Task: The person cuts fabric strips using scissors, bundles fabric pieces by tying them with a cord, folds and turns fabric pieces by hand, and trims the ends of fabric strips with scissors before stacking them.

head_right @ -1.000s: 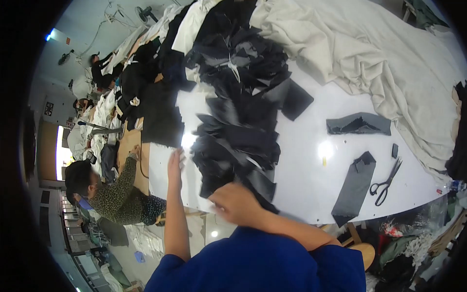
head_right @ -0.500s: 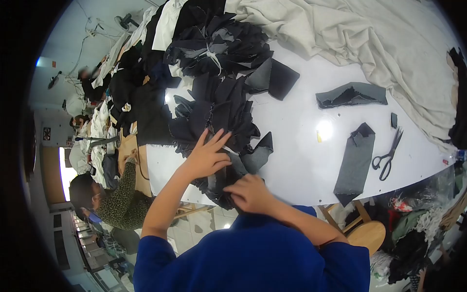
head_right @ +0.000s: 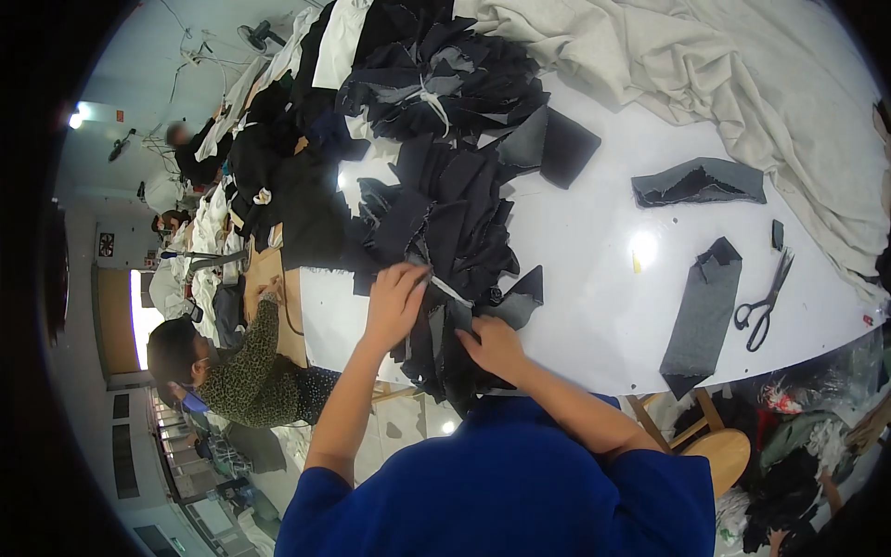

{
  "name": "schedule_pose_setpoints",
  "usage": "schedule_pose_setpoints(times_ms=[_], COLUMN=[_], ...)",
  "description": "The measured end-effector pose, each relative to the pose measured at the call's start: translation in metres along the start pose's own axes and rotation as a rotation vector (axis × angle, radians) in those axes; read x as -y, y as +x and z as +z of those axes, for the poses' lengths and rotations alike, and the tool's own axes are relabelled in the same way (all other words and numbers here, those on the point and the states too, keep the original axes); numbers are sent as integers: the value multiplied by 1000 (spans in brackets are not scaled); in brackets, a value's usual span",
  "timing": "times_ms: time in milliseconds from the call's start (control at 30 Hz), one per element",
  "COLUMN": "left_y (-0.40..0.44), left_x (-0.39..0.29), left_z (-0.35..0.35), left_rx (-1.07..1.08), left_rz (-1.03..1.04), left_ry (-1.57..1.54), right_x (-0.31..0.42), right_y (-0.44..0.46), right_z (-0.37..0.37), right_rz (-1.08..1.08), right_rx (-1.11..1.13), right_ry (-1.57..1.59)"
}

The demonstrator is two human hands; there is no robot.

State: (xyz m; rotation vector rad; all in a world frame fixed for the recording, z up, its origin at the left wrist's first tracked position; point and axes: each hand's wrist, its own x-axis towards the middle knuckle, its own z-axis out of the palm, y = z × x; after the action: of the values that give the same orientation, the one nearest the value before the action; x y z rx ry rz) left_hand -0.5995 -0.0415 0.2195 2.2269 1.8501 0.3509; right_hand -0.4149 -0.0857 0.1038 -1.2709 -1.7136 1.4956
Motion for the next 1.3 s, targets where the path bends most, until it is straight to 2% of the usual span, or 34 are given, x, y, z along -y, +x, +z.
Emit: schedule_pose_setpoints(times_ms=[67,100,200,267,300,367,433,467,533,600,633,700,733,833,967,1033,1067,1133,1200,1300], left_y=[11,14,20,12,10,5,12,16,25,22,22,20,18,15,5,5,4,1,1,3], left_x=[7,7,-6,-11,-27,-34,-45,-43,-47,-35,-34,-28,-21,-6,13,17,19,28,29,24], left_z=[2,-1,-18,-19,-29,-36,-41,-29,-18,-2,0,3,7,15,13,8,6,11,13,13], left_rx=[1,1,131,98,133,105,129,92,2,-80,-93,-145,-188,-280,-305,-285,-258,-246,-239,-249], left_rz=[41,43,-154,-165,-400,-580,-430,-404,-462,-404,-405,-469,-471,-437,-466,-458,-470,-439,-403,-426], left_ry=[17,18,-340,-714,-1083,-1431,-929,-776,-359,-235,-205,-293,-317,-465,-677,-739,-738,-711,-682,-691], right_x=[7,16,55,90,100,114,115,115,116,126,123,88,73,67,79,79,77,46,36,41], right_y=[-1,0,7,6,4,-4,-12,-15,-20,-24,-24,-22,-25,-48,-57,-49,-41,-9,20,34], right_z=[-3,-9,-36,-54,-58,-60,-52,-48,-49,-70,-79,-82,-83,-74,-72,-76,-85,-87,-102,-107], right_rz=[-189,-189,-148,-205,-284,-391,-369,-414,-515,-461,-367,-291,-241,-390,-361,-368,-253,-204,-341,-385], right_rx=[-150,-152,-222,-235,-242,-220,-134,-116,-112,-76,-66,-40,168,162,185,79,107,-86,-249,-308], right_ry=[13,13,286,213,119,-80,-86,-191,-440,-634,-643,-634,-476,-469,-388,-159,-207,-416,-349,-341])
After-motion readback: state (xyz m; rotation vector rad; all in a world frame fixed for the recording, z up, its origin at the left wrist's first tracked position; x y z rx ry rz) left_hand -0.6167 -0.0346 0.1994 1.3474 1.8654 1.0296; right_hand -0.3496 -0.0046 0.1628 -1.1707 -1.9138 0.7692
